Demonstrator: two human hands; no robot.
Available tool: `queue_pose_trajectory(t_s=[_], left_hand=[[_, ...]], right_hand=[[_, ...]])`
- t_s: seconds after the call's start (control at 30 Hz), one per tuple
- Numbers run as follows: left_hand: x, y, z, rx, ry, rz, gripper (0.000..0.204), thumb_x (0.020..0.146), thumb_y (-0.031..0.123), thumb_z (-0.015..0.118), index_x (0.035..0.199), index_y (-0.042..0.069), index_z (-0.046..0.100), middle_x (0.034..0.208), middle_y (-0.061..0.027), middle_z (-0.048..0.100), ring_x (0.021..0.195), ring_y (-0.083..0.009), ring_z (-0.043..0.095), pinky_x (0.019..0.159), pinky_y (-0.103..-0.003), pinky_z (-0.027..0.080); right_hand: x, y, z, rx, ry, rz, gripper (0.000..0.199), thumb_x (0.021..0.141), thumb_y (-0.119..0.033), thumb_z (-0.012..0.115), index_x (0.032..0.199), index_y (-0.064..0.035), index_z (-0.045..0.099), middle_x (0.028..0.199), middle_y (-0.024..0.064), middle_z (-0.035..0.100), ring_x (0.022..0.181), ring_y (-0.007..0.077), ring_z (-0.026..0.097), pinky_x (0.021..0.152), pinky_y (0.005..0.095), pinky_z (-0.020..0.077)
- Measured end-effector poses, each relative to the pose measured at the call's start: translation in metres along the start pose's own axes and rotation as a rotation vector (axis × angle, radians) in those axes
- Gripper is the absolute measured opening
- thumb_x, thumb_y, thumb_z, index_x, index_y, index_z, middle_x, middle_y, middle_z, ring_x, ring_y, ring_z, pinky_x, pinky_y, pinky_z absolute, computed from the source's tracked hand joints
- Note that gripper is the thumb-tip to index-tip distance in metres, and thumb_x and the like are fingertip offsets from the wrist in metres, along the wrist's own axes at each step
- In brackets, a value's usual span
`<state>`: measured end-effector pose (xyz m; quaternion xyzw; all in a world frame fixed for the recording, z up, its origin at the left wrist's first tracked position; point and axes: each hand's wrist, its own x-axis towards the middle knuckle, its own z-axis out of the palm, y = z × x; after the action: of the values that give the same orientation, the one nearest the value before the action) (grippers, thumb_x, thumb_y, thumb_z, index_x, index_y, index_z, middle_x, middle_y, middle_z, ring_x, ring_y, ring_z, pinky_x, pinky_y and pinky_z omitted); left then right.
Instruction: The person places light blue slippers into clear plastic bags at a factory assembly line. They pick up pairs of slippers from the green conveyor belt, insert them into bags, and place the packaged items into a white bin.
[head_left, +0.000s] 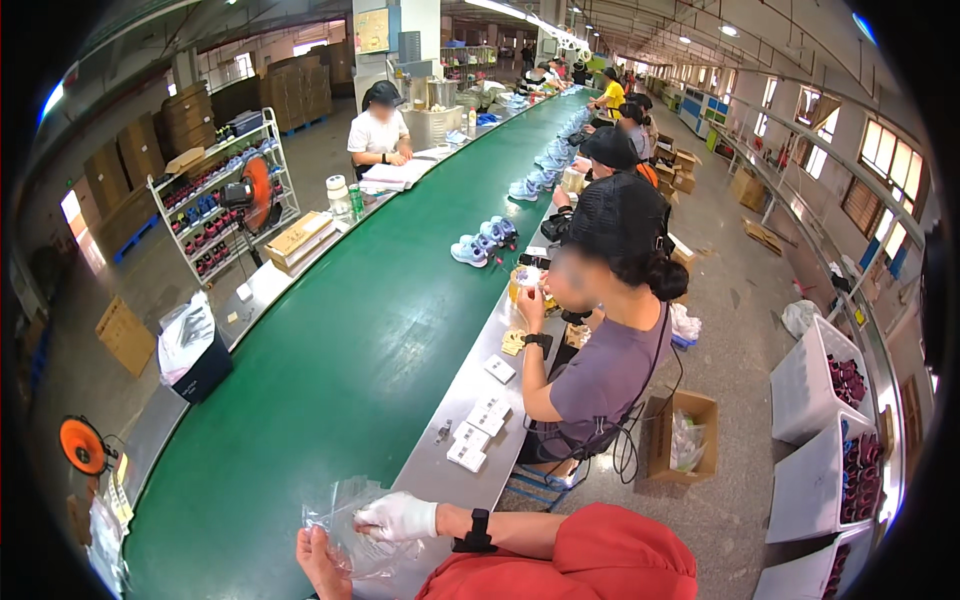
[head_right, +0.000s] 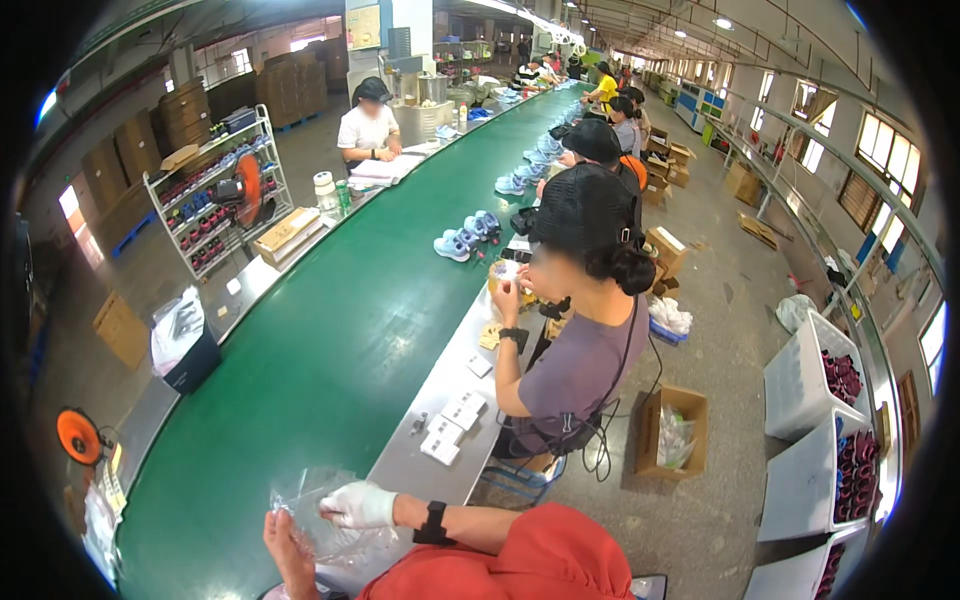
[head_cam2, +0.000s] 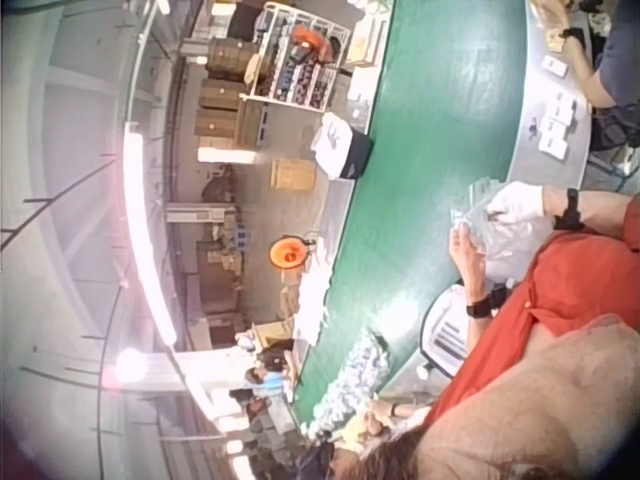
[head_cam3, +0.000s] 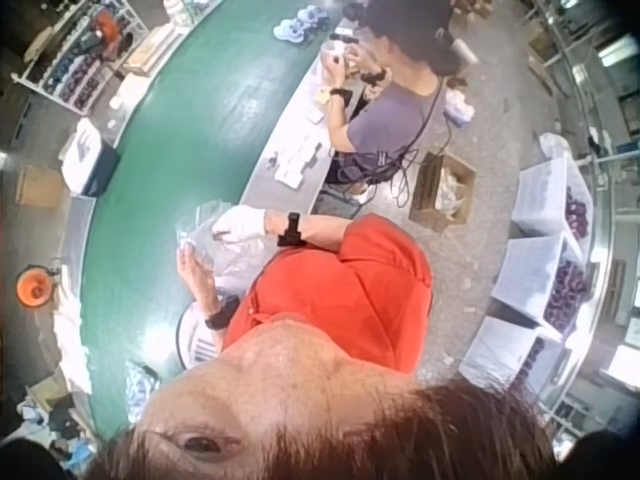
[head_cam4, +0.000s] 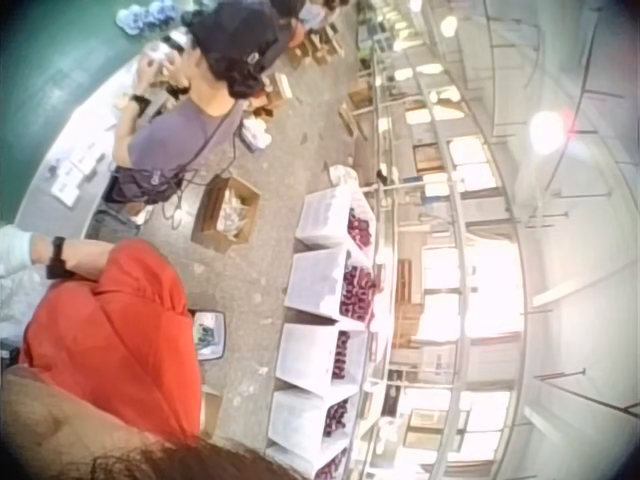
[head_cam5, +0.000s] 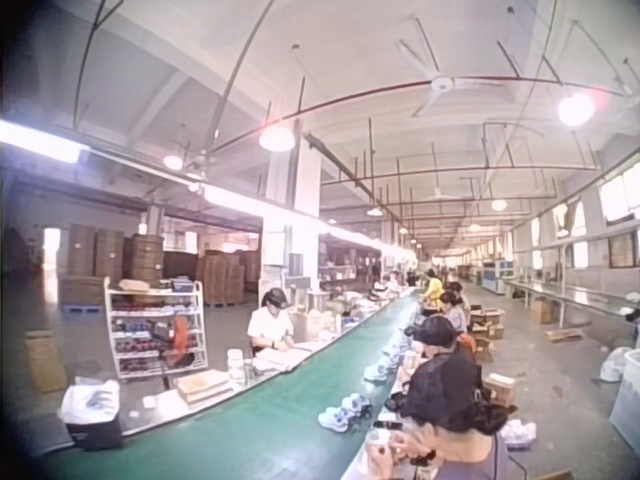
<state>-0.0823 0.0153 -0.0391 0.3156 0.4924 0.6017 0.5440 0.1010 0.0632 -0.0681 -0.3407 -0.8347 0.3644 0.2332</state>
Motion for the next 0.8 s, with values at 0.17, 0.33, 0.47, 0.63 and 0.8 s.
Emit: queue_pose_trajectory(t_s=[0.17, 0.33, 0.47, 0.63, 0.8], left_hand=[[-0.0003, -0.0014, 0.0017, -0.005, 0.011, -0.006, 0.012, 0.088, 0.011, 0.056, 0.079, 0.012, 0.048, 0.067, 0.0068, 0.047, 0.056, -0.0021, 0.045, 0.046, -0.019, 0.034], [-0.0037, 0.0044, 0.0047, -0.014, -0.012, -0.024, 0.014, 0.088, 0.012, 0.056, 0.077, 0.013, 0.047, 0.066, 0.007, 0.046, 0.054, -0.0019, 0.043, 0.045, -0.019, 0.032], [-0.0013, 0.0032, 0.0029, -0.002, -0.009, -0.024, 0.014, 0.088, 0.013, 0.056, 0.078, 0.014, 0.047, 0.065, 0.0075, 0.045, 0.052, -0.0015, 0.042, 0.043, -0.019, 0.031], [-0.003, 0.0076, 0.0043, -0.028, 0.026, -0.046, 0.012, 0.088, 0.014, 0.056, 0.081, 0.015, 0.047, 0.064, 0.008, 0.044, 0.047, -0.0014, 0.039, 0.037, -0.018, 0.028], [-0.0036, 0.0073, 0.0044, -0.013, 0.035, -0.064, 0.011, 0.088, 0.013, 0.056, 0.083, 0.015, 0.046, 0.063, 0.0078, 0.043, 0.043, -0.0016, 0.038, 0.033, -0.019, 0.027]], right_hand=[[0.0005, 0.0001, 0.0001, -0.021, 0.005, -0.017, 0.018, 0.083, -0.023, 0.053, 0.095, -0.0113, 0.058, 0.084, 0.0118, 0.062, 0.079, 0.0316, 0.061, 0.067, 0.0406, 0.048], [0.0006, 0.0029, 0.0024, -0.022, 0.015, -0.019, 0.018, 0.084, -0.025, 0.053, 0.094, -0.0111, 0.058, 0.082, 0.0125, 0.062, 0.078, 0.0326, 0.06, 0.066, 0.0409, 0.0477], [0.0018, 0.0085, 0.0073, -0.015, 0.017, -0.03, 0.018, 0.085, -0.025, 0.053, 0.094, -0.0108, 0.059, 0.082, 0.013, 0.062, 0.078, 0.033, 0.06, 0.066, 0.0411, 0.0476], [0.0019, 0.0006, 0.0015, -0.04, -0.023, -0.004, 0.019, 0.085, -0.024, 0.053, 0.095, -0.0103, 0.059, 0.082, 0.0132, 0.062, 0.077, 0.0332, 0.06, 0.066, 0.0412, 0.0476], [0.0023, 0.0016, 0.0025, -0.068, -0.046, -0.009, 0.019, 0.083, -0.023, 0.053, 0.095, -0.0098, 0.06, 0.084, 0.0133, 0.063, 0.078, 0.0327, 0.061, 0.067, 0.0413, 0.0478]])
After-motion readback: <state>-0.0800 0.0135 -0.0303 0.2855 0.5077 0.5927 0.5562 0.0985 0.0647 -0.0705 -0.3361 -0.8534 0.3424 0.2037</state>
